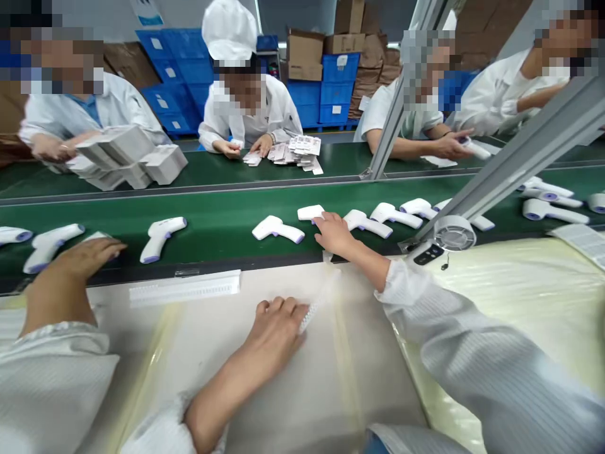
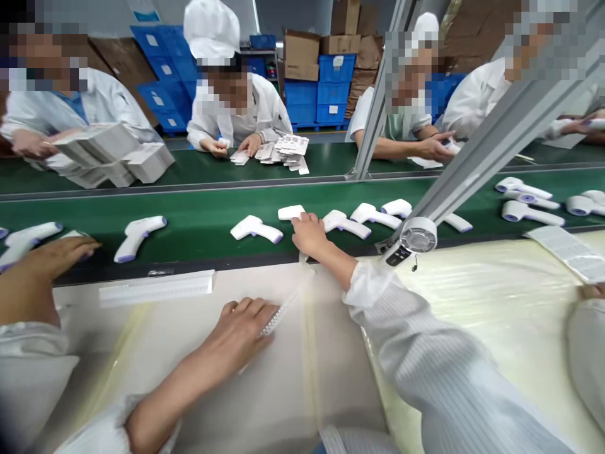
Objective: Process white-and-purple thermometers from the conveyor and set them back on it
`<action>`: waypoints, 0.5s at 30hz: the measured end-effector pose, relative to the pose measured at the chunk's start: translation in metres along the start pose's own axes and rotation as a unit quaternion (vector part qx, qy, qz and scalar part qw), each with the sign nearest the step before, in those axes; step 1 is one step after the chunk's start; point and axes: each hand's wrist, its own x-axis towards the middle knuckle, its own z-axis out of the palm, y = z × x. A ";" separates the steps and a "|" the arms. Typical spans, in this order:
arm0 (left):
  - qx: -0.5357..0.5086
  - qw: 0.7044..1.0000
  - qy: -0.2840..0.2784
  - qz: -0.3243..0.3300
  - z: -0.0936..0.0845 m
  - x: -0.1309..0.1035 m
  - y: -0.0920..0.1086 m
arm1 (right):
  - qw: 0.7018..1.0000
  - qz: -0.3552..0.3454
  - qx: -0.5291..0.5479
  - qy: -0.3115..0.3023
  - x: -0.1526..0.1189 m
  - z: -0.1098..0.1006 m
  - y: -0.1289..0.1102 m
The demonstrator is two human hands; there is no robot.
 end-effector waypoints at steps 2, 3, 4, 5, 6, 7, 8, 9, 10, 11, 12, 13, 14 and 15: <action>0.026 0.999 0.019 0.012 0.002 0.008 -0.008 | 0.998 -0.058 -0.008 -0.011 -0.029 -0.008 -0.001; 0.034 0.999 0.033 0.017 0.001 0.014 -0.013 | 0.995 -0.093 -0.002 -0.028 -0.047 -0.012 -0.002; 0.040 0.998 0.044 0.019 -0.001 0.020 -0.017 | 0.991 -0.124 0.005 -0.053 -0.064 -0.016 -0.002; 0.047 0.997 0.053 0.020 -0.002 0.025 -0.020 | 0.987 -0.143 0.008 -0.079 -0.080 -0.019 -0.001; 0.052 0.997 0.059 0.017 -0.004 0.030 -0.023 | 0.983 -0.152 0.003 -0.100 -0.094 -0.021 0.001; 0.055 0.996 0.062 0.013 -0.004 0.035 -0.024 | 0.982 -0.151 -0.010 -0.113 -0.105 -0.022 0.002; 0.054 0.996 0.066 0.008 -0.004 0.038 -0.024 | 0.982 -0.149 -0.030 -0.115 -0.114 -0.022 0.004; 0.051 0.996 0.073 0.002 -0.003 0.040 -0.024 | 0.981 -0.149 -0.051 -0.113 -0.120 -0.020 0.006; 0.046 0.996 0.079 -0.004 -0.002 0.041 -0.022 | 0.981 -0.148 -0.068 -0.110 -0.123 -0.019 0.007; 0.041 0.996 0.085 -0.009 0.001 0.041 -0.021 | 0.980 -0.144 -0.083 -0.110 -0.124 -0.018 0.007; 0.035 0.995 0.088 -0.016 0.003 0.041 -0.020 | 0.979 -0.139 -0.096 -0.116 -0.124 -0.016 0.007; 0.032 0.995 0.089 -0.024 0.005 0.041 -0.019 | 0.977 -0.131 -0.109 -0.124 -0.123 -0.015 0.005; 0.030 0.995 0.087 -0.032 0.007 0.040 -0.018 | 0.976 -0.123 -0.122 -0.135 -0.122 -0.014 0.004; 0.030 0.995 0.084 -0.040 0.008 0.040 -0.017 | 0.973 -0.116 -0.136 -0.147 -0.121 -0.013 0.002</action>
